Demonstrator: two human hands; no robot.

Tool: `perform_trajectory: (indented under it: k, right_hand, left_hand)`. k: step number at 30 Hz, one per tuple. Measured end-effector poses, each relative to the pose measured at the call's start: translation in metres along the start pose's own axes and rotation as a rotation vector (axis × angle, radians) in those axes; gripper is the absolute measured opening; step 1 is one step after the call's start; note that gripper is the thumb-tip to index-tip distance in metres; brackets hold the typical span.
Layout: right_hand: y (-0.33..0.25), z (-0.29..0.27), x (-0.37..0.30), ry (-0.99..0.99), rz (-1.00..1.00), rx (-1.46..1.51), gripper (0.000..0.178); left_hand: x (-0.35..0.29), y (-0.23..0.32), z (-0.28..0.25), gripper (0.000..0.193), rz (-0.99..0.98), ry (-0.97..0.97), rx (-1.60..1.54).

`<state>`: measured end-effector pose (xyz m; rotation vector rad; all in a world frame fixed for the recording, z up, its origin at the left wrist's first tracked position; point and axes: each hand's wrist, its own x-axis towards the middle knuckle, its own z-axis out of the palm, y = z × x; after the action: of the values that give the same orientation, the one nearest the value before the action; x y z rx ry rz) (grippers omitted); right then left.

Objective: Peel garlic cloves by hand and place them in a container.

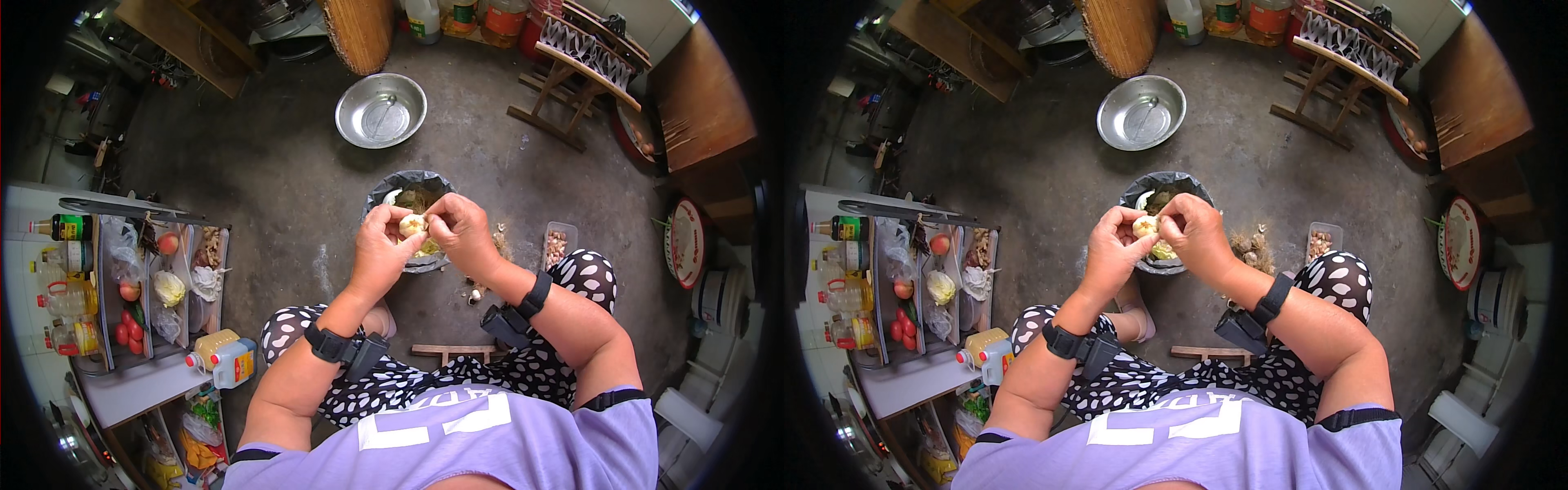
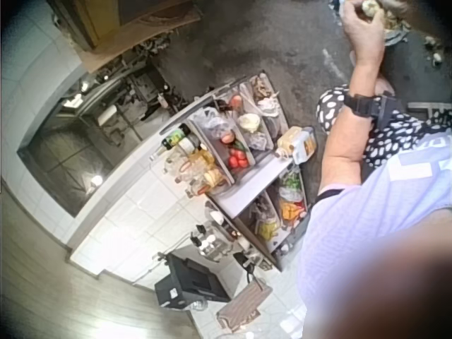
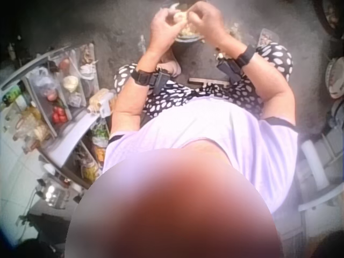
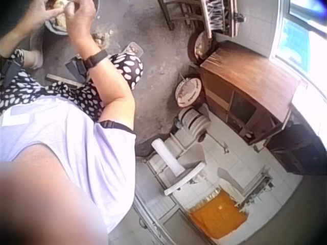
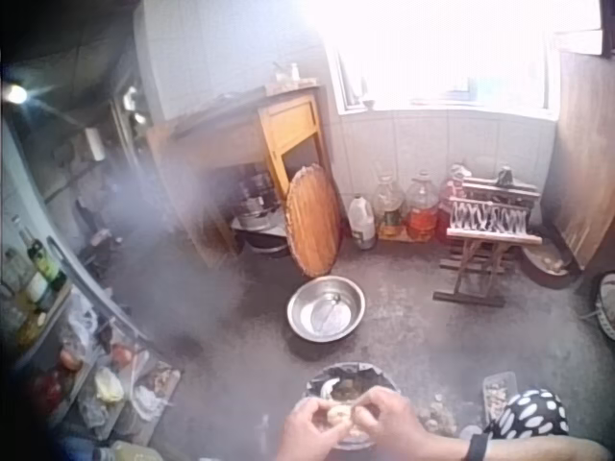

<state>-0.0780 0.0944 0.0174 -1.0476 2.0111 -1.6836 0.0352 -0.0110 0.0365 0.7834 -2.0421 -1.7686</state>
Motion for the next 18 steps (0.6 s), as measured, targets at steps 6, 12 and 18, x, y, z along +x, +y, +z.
perform_trajectory:
  k: [6, 12, 18]
  right_hand:
    - [0.015, -0.001, 0.004, 0.076, 0.381, 0.18, 0.003]
    - [0.004, -0.004, 0.003, -0.031, -0.046, -0.03, 0.013]
    - [0.006, 0.006, -0.002, -0.164, 0.061, 0.239, 0.014]
  left_hand:
    - [0.001, 0.004, -0.003, 0.031, -0.098, -0.005, -0.221]
    - [0.002, 0.001, -0.006, 0.037, -0.084, -0.019, -0.092]
    - [-0.002, 0.007, -0.001, 0.031, -0.065, 0.051, -0.071]
